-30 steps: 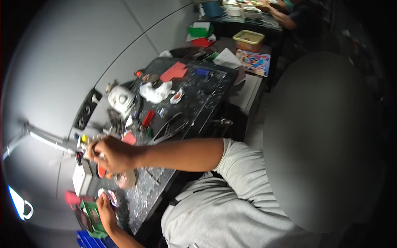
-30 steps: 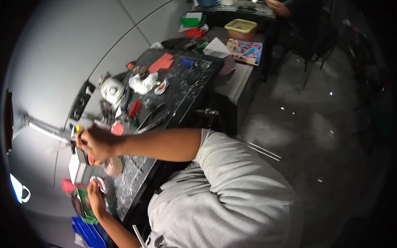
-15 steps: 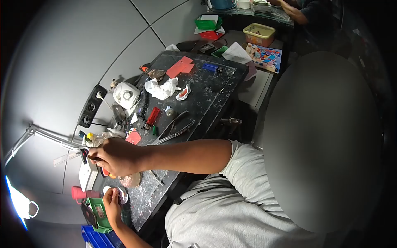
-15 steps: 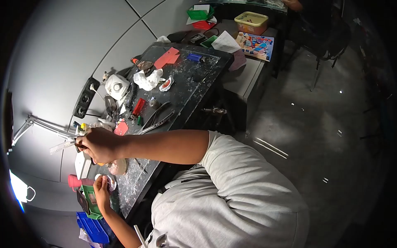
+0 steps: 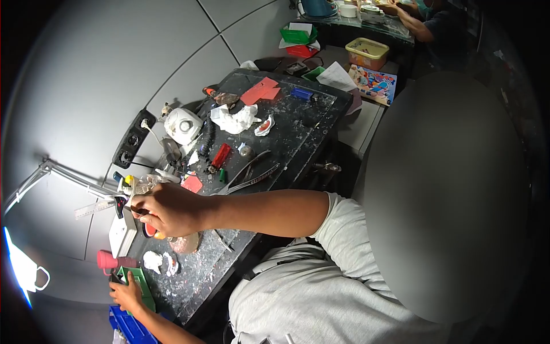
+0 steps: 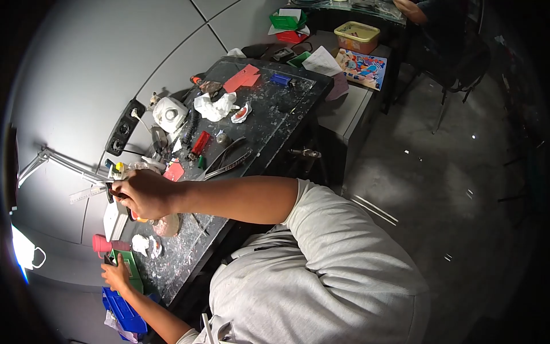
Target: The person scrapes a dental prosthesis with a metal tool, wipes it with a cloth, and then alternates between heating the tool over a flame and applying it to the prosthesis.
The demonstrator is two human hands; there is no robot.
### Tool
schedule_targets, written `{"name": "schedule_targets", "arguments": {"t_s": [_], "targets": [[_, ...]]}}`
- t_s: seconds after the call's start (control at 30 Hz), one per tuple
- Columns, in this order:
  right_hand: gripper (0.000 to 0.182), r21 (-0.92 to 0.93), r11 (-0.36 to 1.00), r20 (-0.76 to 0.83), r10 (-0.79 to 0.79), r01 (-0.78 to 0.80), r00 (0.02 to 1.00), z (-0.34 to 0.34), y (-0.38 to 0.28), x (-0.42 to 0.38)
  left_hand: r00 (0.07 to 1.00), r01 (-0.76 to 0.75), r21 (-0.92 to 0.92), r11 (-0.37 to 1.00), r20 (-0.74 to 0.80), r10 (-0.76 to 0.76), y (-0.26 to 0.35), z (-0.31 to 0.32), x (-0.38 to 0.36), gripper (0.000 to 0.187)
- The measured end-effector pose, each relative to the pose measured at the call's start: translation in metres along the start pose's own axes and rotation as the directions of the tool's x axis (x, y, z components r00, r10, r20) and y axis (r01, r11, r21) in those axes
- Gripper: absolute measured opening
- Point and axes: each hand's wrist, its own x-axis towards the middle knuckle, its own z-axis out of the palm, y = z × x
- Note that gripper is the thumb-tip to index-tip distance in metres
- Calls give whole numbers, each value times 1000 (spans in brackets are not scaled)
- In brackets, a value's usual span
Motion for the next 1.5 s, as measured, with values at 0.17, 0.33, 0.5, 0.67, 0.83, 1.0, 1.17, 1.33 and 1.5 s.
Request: {"name": "schedule_targets", "arguments": {"t_s": [0.17, 0.33, 0.5, 0.67, 0.83, 1.0, 1.17, 1.33, 1.5], "targets": [[10, -35, 997, -32, -63, 62, 997, 0, 3, -1, 995, 27, -161, 987, 103, -10, -30, 25, 19, 76], [12, -50, 992, -72, -118, 114, 990, 2, 5, 0, 994, -106, -279, 954, -65, 92, -53, 37, 21, 77], [13, -57, 993, -62, -105, 102, 993, 4, 9, 0, 984, -126, -450, 884, -170, 54, -83, 59, 41, 79], [11, -38, 997, -18, -69, 69, 997, -1, 5, 0, 998, -9, -573, 820, -61, -31, -97, 46, 44, 79], [7, -84, 994, -36, -71, 68, 997, -2, 3, 2, 985, -81, -605, 792, -172, -30, -91, 48, 29, 75], [7, -36, 998, -9, -55, 55, 998, 0, 7, 2, 979, -130, -585, 801, -205, 9, -73, 28, 3, 72], [8, -50, 998, 0, -44, 44, 999, -1, 7, 2, 942, -211, -482, 850, -331, 46, -65, 13, -17, 67], [7, -25, 1000, 13, -5, 5, 1000, -1, 6, 3, 972, -116, -464, 878, -234, 4, -61, 3, -36, 69], [8, -35, 999, 26, -14, 14, 1000, -3, 2, 3, 976, -130, -542, 830, -219, 10, -72, 11, -35, 71]]}}
